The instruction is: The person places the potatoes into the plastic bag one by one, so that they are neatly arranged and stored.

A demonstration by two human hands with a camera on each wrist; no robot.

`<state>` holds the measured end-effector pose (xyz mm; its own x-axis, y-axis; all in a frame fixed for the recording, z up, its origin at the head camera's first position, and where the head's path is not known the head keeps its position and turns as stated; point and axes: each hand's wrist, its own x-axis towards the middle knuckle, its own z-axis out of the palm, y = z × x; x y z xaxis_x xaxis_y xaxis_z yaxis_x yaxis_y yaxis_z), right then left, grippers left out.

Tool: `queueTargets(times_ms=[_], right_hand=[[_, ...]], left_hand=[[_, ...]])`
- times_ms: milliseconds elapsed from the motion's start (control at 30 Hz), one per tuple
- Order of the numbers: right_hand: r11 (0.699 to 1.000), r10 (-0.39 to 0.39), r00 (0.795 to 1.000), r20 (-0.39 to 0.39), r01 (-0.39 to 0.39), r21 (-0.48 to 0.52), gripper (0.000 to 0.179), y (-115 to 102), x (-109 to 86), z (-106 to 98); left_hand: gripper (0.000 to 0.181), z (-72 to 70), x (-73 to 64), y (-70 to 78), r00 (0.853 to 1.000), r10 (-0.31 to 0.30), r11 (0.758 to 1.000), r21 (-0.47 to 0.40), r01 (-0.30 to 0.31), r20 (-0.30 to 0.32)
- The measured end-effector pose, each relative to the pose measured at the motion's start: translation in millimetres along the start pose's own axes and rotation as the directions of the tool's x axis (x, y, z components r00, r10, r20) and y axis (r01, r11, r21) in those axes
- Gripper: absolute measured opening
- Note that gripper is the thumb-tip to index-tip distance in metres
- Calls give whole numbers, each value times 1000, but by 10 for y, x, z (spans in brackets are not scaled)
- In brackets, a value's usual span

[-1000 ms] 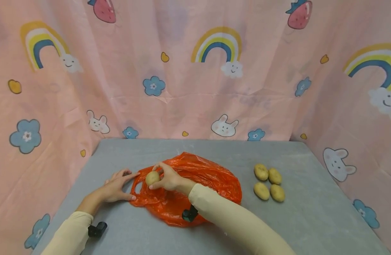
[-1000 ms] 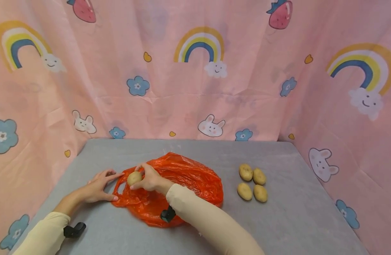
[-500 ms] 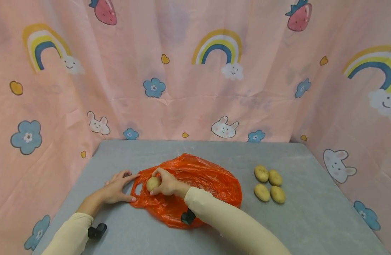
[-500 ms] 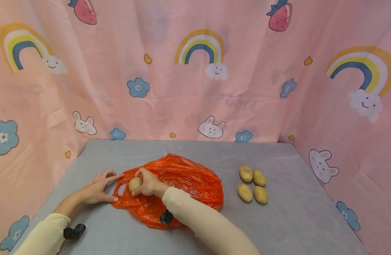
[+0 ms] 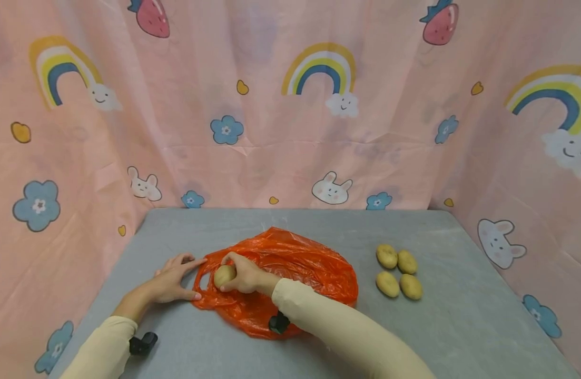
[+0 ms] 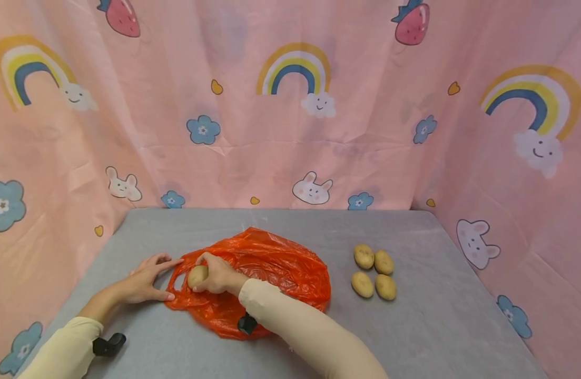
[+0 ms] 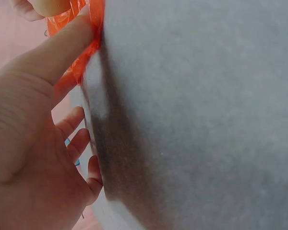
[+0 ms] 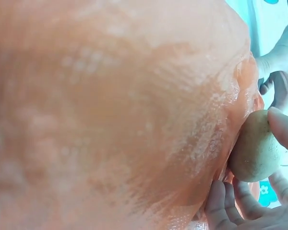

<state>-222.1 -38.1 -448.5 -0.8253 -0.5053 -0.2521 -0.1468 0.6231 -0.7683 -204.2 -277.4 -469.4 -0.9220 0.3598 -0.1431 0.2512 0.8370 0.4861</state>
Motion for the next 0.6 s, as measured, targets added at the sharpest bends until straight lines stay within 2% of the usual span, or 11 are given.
queueTargets(times_ms=[333,600], right_hand=[[996,-74,997,35,75,-50,45,10,-34,-28],[989,-145,984,99,144,17,61,93,-36,-35]], left_hand=[[92,5,15,-9,1000,2,1000,-6,-2,-1],[90,19,1,-13,1000,-1,1000,-8,1,-7]])
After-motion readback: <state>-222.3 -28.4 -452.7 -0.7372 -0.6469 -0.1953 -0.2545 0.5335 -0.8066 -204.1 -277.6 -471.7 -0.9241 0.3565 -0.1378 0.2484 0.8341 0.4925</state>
